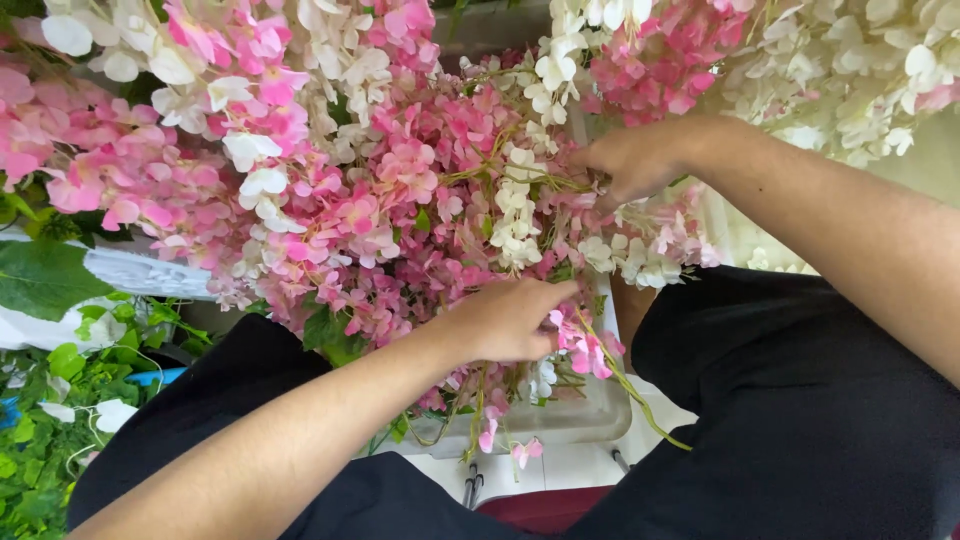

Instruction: Attaching and arranging artificial flower vines onto a structure to create a floral arch.

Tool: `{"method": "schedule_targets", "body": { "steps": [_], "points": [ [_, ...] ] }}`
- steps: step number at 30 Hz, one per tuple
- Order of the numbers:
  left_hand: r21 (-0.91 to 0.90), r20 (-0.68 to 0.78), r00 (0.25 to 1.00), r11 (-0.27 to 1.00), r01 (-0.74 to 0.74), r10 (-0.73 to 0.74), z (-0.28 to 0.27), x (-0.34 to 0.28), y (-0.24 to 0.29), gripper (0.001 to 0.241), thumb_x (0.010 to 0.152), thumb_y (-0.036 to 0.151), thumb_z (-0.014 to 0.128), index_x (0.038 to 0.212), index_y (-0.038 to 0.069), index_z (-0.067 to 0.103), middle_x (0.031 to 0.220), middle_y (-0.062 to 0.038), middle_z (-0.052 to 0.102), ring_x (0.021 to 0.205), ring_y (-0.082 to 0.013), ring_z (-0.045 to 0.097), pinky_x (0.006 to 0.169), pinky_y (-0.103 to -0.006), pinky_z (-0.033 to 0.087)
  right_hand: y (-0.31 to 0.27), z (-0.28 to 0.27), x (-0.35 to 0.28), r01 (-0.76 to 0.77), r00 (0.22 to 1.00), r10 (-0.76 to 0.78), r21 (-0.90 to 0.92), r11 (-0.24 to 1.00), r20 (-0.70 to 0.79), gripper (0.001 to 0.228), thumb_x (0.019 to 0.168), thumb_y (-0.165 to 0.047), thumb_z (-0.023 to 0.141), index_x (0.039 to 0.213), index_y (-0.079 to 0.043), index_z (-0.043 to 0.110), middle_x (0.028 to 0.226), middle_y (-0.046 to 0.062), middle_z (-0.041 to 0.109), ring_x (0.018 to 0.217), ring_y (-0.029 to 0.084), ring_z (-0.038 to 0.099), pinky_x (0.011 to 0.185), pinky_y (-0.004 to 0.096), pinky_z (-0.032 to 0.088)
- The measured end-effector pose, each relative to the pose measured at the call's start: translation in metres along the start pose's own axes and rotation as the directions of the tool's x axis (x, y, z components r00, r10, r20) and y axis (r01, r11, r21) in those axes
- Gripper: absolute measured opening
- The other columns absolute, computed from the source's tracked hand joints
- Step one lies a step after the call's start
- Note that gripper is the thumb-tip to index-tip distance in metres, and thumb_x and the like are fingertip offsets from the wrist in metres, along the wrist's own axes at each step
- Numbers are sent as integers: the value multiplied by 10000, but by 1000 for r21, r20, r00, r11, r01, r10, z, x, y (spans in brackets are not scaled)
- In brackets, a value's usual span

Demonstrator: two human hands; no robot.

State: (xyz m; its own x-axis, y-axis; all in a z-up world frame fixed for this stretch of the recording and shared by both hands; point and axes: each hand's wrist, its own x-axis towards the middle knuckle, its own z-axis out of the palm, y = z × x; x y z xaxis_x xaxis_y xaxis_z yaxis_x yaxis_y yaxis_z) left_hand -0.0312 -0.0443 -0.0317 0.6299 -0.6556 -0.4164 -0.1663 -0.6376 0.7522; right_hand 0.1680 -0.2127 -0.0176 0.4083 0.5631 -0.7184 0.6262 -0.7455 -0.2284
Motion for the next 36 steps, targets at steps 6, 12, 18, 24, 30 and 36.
{"method": "schedule_targets", "body": {
  "steps": [6,12,18,24,30,36],
  "points": [
    [309,84,982,933,-185,167,-9,16,2,711,826,-15,624,1500,77,418,1306,-300,587,876,-347,702,713,-379,574,-8,-1,-7,-44,999,44,14,999,15,550,868,-372,730,1327,-104,590,1308,216,657,1271,391,599,993,499,534],
    [509,293,928,785,-354,228,29,2,-18,708,790,169,725,1463,226,512,1380,-273,522,1014,-417,677,738,-463,608,9,6,11,-4,1000,3,32,999,31,576,842,-459,754,1250,-73,626,1239,216,690,1190,402,648,947,502,553],
    [569,395,916,766,-300,66,70,-7,-26,790,772,686,530,1409,220,568,1379,-240,533,1108,-414,646,794,-481,598,8,6,14,-8,1000,8,14,1000,26,545,839,-428,769,1211,-56,630,1182,221,706,1157,399,668,932,497,552],
    [501,296,948,826,-258,117,66,-6,-32,598,880,463,663,1428,264,529,1261,-185,628,1130,-399,662,894,-523,568,-6,4,12,-4,998,10,-81,997,68,579,825,-392,754,1304,-104,602,1250,169,712,1219,383,650,993,517,539],
    [512,-21,996,857,-62,85,-35,-6,-29,550,809,349,800,1279,106,651,1151,-214,677,1042,-421,673,880,-530,571,-5,8,16,-46,999,46,-6,999,20,609,834,-376,741,1354,-99,588,1278,199,704,1240,393,635,1015,521,522],
    [641,-388,916,744,189,101,-98,-39,-68,431,825,267,765,1183,44,676,1117,-167,652,1081,-406,626,883,-518,534,-24,0,-10,-36,999,35,59,998,9,660,842,-277,721,1429,-48,525,1353,275,632,1311,453,563,1069,579,472]
  ]
}}
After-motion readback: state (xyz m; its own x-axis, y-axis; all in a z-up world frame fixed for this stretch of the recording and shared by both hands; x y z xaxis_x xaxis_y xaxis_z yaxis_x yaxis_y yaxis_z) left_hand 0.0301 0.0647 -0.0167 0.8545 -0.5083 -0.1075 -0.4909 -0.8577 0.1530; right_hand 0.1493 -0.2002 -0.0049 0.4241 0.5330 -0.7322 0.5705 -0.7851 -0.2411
